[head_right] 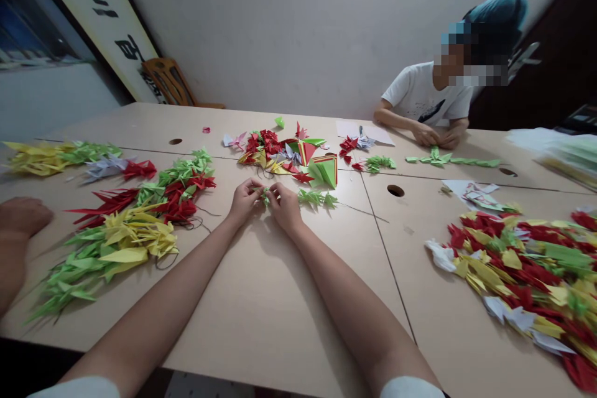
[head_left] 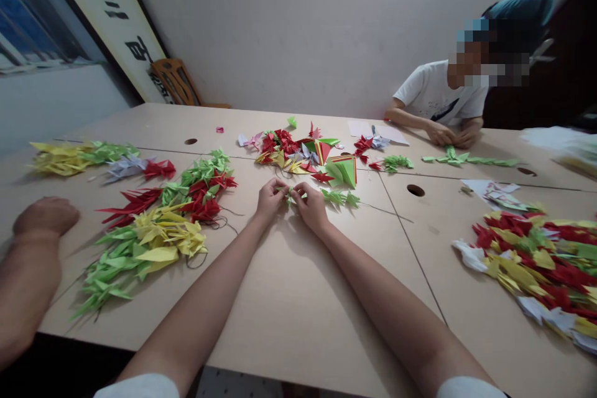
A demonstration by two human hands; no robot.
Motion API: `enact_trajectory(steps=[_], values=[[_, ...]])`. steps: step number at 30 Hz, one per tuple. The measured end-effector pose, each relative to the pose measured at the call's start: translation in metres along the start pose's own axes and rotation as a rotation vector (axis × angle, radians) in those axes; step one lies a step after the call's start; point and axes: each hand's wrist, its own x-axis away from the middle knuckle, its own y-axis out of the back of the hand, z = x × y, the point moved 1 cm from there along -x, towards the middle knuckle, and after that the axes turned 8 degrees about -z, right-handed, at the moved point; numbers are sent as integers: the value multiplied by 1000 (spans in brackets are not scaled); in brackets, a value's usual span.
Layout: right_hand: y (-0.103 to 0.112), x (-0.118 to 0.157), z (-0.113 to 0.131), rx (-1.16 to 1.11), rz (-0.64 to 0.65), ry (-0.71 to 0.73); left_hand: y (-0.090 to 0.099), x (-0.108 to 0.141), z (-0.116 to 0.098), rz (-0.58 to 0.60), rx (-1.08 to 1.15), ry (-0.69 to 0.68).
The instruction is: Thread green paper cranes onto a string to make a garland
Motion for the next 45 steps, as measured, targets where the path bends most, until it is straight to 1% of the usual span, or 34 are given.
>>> enact_trajectory(steps=[5, 10, 13, 15, 18, 20, 22, 24, 26, 28, 31, 34, 38, 40, 43, 45], values=[[-1, 0, -1, 21, 8, -19, 0, 1, 0, 23, -16, -7], [-2, -1, -4, 26, -6, -34, 0, 1, -1, -9, -80, -31], [-1, -2, -5, 30, -21, -58, 0, 2, -2, 9, -66, -28], [-1, -3, -5, 35, 5, -66, -1, 2, -1, 21, -55, -20], [-1, -4, -4, 57, 72, -15, -2, 2, 1, 20, -52, -2], [0, -3, -1, 79, 77, 48, -1, 2, 0, 15, -74, -17], [1, -2, 1, 102, 43, 84, 0, 3, -3, -1, -173, -112], [2, -1, 2, 109, 24, 88, 1, 6, -7, -32, -346, -274], [2, 0, 1, 90, 43, 77, 1, 8, -11, -40, -512, -408], [1, 0, 0, 59, 64, 57, 0, 9, -12, 17, -587, -439], [-1, 1, -2, 10, 46, 28, 0, 8, -9, 115, -543, -358], [-3, 2, -4, -69, 46, -38, -1, 5, -4, 134, -411, -256], [-6, 3, -6, -267, 97, -220, -4, 5, -1, 152, -224, -132], [-6, 2, -5, -365, 128, -287, -7, 6, -1, 168, -123, -67], [-5, 1, -2, -430, 140, -333, -9, 8, -2, 210, 5, 27], [-4, 0, 0, -433, 127, -336, -10, 9, -4, 244, 44, 61]])
